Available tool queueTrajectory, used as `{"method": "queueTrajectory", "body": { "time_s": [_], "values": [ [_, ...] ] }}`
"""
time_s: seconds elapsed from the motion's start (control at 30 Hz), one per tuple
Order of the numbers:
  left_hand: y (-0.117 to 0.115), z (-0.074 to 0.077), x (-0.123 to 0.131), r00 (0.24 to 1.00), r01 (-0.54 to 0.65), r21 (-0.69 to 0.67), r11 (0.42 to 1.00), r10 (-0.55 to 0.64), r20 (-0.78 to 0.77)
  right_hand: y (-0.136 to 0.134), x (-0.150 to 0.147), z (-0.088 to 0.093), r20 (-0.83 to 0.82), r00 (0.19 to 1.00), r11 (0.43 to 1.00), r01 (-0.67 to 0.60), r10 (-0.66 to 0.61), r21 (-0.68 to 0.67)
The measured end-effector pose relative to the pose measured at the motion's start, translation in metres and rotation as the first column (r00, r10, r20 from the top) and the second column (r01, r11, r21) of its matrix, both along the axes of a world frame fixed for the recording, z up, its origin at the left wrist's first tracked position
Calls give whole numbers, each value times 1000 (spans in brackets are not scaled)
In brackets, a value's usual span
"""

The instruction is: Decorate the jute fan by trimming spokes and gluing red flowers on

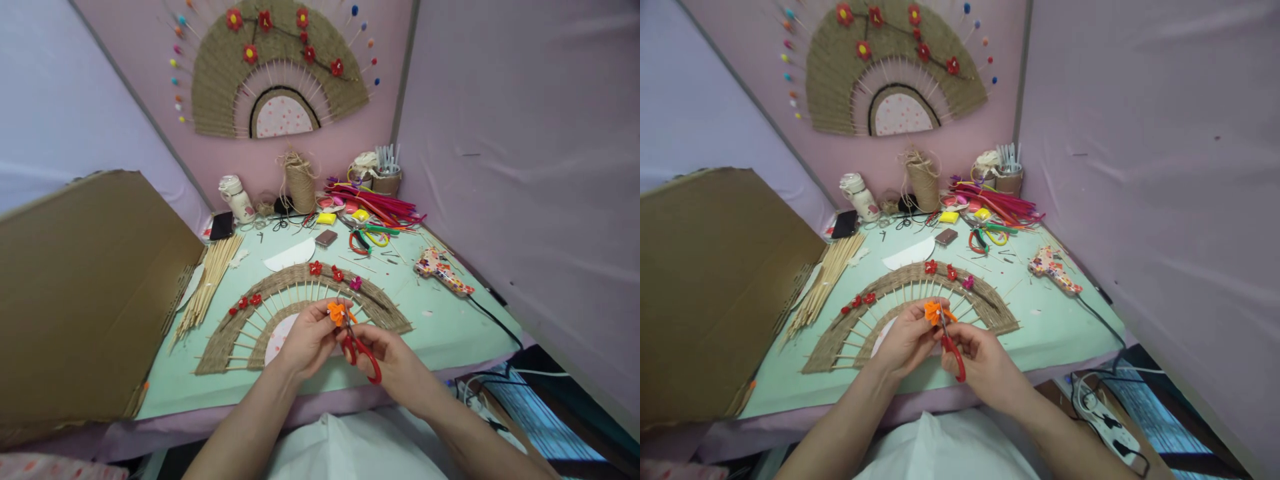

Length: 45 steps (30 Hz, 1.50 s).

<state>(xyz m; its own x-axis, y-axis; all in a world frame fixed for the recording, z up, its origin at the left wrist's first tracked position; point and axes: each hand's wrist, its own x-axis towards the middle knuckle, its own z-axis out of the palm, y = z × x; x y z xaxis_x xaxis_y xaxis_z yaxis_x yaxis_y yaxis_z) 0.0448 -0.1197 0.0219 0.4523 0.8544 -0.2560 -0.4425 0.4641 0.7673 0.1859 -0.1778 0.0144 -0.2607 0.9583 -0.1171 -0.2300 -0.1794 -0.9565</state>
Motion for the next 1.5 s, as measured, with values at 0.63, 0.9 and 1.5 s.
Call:
{"method": "queueTrajectory", "body": {
  "time_s": [0.63, 0.9, 1.5],
  "values": [
    [0, -12, -3, 998, 39, 33, 999, -41, 38, -3, -12, -4, -13, 998, 998, 58, -58, -17],
    [-1, -15, -2, 995, 38, 10, 999, -39, 88, -2, -10, -7, 102, 990, 996, 94, -92, -6],
    [4, -11, 5, 944, -21, -193, 981, 83, 319, 31, 14, -5, 252, 820, 826, 393, -514, 405]
  ]
}}
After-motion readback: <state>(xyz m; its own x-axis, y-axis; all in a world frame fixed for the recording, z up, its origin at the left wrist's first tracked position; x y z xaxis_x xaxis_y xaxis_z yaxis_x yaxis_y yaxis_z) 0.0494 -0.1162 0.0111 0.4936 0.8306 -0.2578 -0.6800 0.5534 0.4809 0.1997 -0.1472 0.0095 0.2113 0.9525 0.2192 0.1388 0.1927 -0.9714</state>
